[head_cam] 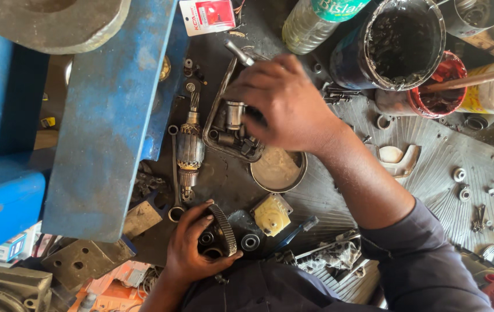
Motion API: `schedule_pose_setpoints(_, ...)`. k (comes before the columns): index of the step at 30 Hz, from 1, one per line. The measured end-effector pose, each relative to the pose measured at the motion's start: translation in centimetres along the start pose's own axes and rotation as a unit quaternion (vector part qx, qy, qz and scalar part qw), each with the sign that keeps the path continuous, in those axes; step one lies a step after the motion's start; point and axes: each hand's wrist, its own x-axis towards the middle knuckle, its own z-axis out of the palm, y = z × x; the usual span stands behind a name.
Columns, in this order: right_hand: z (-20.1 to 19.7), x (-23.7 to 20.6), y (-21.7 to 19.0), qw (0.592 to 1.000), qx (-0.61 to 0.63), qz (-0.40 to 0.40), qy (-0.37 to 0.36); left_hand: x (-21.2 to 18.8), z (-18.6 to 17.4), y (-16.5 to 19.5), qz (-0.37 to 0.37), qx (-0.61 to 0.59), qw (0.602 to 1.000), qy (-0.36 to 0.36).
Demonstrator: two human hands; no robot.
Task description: The person assembles a small engine by placing bearings into the engine casing, inserting a crankshaft, and using a hammer to tap components into place. They also clean a gear with a rag and place it into the casing.
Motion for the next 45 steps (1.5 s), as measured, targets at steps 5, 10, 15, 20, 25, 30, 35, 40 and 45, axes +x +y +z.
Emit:
schedule_pose_setpoints(5,-0.3,0.5,-0.5,0.997,-0.002,-0.024,-0.075,0.1,0.0,0.0,0.008,-0.003,1.0,0.002)
schedule_pose_setpoints(10,-0.9,1.0,-0.2,0.99,-0.033,-0.049,-0.128,0.1,-0.1,0.0,0.009,-0.003,1.0,0.0)
schedule_pose_setpoints(15,-1.0,2.7,0.7,0.982,0.015,-0.085,-0.171,0.1,-0.1,-0.1,0.002,0.004,1.0,-0.003)
schedule_pose_setpoints(20,-1.3,3.9,0.7,0.966,-0.042,-0.103,-0.233,-0.2,-0.4,-0.3,0.0,0.01,1.0,-0.01)
schedule_pose_setpoints(25,-1.7,3.8,-0.5,0.964,-0.134,-0.111,-0.199,-0.3,-0.3,-0.3,-0.004,0.006,1.0,-0.011)
schedule_pose_setpoints(30,-1.4,3.8,-0.6,0.945,-0.146,-0.104,-0.273,-0.4,-0.3,-0.1,-0.017,0.026,0.999,-0.02)
schedule_pose_setpoints(35,-2.1,2.0,0.7,0.964,-0.124,-0.133,-0.196,-0.4,-0.4,-0.1,-0.004,0.008,1.0,-0.006)
schedule_pose_setpoints(40,-2.2,0.7,1.2,0.975,-0.148,-0.147,-0.08,-0.6,-0.3,0.0,-0.01,0.012,1.0,-0.008)
schedule_pose_setpoints(45,-2.3,-0.1,1.4,0.987,-0.089,-0.13,0.025,-0.4,-0.3,0.0,0.001,-0.007,1.0,0.001)
